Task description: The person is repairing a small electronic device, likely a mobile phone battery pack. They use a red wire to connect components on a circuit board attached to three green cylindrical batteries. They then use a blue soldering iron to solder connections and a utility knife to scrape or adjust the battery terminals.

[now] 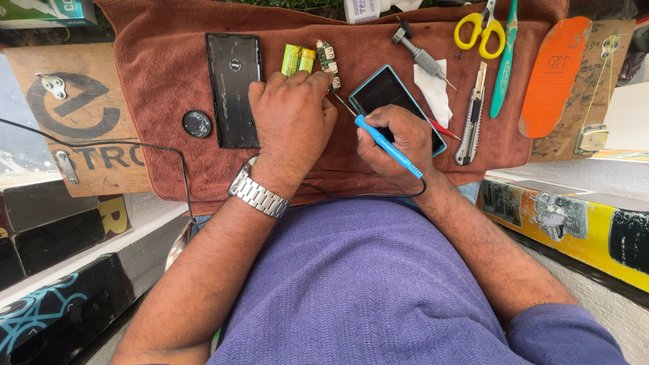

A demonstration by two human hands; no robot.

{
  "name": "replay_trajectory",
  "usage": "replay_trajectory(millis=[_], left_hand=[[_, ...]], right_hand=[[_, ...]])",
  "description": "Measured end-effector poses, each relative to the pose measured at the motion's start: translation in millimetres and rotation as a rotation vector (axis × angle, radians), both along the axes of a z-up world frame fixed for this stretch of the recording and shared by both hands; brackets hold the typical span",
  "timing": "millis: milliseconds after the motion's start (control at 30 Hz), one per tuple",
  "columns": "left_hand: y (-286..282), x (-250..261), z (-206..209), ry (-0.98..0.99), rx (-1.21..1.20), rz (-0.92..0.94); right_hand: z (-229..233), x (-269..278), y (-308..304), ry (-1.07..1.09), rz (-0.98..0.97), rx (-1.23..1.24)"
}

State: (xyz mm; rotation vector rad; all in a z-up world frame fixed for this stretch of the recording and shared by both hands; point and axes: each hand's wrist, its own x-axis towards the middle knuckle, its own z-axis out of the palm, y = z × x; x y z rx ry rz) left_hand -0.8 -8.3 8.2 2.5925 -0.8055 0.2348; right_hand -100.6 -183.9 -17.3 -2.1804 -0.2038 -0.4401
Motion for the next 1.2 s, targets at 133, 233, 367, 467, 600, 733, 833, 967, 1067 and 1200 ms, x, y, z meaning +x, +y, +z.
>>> replay_trajectory(millis=[133,233,367,467,600,733,833,967,1067,1200], left_hand=[[1,-1,0,0.018,-0.017,0.000],[2,-2,1,0.014,-0.030,-0.006],[4,-6,-1,-0.003,-0.039,-0.019],[5,-7,-2,-0.018,-0.023,-0.026],[10,-9,3,-0.067,-0.067,-0.033],[31,-12,19,-0.110,-0.146,-0.009],[52,-16,31,-0.081,-0.119,0.063],[68,-15,39,-0.028,0.007,0.087],[76,-17,44,0.014,0.112,0.043],[80,-20,49,0.079,0.168,-0.075]], right_hand=[[-1,0,1,0.000,-0.006,0.002],[1,-2,0,0.000,-0.004,0.003],[0,-1,0,0.015,-0.001,0.012],[0,-1,0,0.009,-0.006,0.016],[0,-1,0,-0.012,-0.007,0.024],[2,-5,0,-0.095,-0.025,-0.017],[0,-14,-1,-0.198,-0.043,-0.028],[-5,-27,-6,-0.178,-0.090,0.063],[-5,-38,-10,-0.156,-0.138,0.098],[-5,-47,-20,-0.198,-0.263,0.065]])
